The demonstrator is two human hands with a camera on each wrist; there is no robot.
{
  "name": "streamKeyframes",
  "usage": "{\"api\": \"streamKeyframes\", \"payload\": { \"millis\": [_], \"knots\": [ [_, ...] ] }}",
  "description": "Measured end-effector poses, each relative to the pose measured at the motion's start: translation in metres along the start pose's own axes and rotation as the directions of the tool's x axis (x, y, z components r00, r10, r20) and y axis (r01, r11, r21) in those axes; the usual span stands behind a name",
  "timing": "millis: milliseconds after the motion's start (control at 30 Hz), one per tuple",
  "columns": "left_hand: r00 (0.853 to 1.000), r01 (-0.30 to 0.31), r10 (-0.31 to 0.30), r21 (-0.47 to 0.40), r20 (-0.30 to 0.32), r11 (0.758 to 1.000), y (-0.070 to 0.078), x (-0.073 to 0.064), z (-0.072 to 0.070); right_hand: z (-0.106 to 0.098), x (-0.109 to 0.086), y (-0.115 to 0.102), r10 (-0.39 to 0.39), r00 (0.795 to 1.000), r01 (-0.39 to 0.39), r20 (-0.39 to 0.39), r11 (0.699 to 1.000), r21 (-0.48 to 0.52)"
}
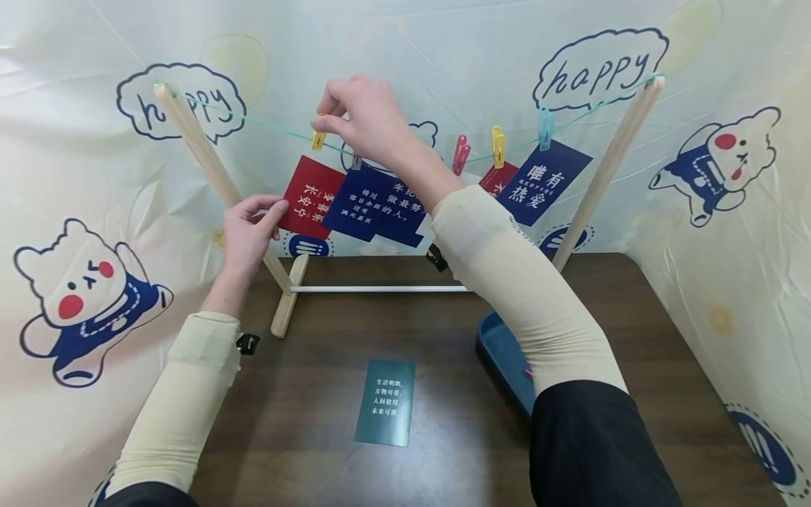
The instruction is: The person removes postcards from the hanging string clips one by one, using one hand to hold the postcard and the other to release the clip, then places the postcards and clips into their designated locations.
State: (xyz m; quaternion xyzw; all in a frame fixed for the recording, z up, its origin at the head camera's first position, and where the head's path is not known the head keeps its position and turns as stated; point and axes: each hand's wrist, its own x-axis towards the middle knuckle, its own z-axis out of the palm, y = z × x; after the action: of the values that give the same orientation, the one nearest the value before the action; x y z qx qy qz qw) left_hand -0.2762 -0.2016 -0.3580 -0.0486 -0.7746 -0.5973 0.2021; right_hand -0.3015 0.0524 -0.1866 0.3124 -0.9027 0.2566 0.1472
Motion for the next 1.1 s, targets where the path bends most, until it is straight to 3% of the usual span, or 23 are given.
{"api": "streamKeyframes", "payload": {
  "millis": [233,500,800,1100],
  "knots": [
    [0.999,0.007,-0.008,-0.034,-0.033,0.999,-0.002,-0.002,-0.006,-0.001,-0.003,-0.001,-0.003,1.000,0.003,-0.024,1.000,0.010],
    [0.997,0.025,-0.026,-0.017,-0.075,1.000,0.003,-0.006,-0.013,-0.002,-0.004,-0.003,-0.053,0.997,0.053,-0.063,0.999,0.000],
    [0.993,-0.016,0.011,-0.046,-0.115,0.999,0.005,-0.010,-0.018,-0.004,-0.007,-0.007,-0.066,0.992,0.068,-0.108,0.998,0.010],
    [0.989,-0.018,0.002,-0.107,-0.145,0.994,0.008,-0.015,-0.021,-0.004,-0.020,-0.011,-0.107,0.987,0.106,-0.123,0.994,-0.017]
  ]
}}
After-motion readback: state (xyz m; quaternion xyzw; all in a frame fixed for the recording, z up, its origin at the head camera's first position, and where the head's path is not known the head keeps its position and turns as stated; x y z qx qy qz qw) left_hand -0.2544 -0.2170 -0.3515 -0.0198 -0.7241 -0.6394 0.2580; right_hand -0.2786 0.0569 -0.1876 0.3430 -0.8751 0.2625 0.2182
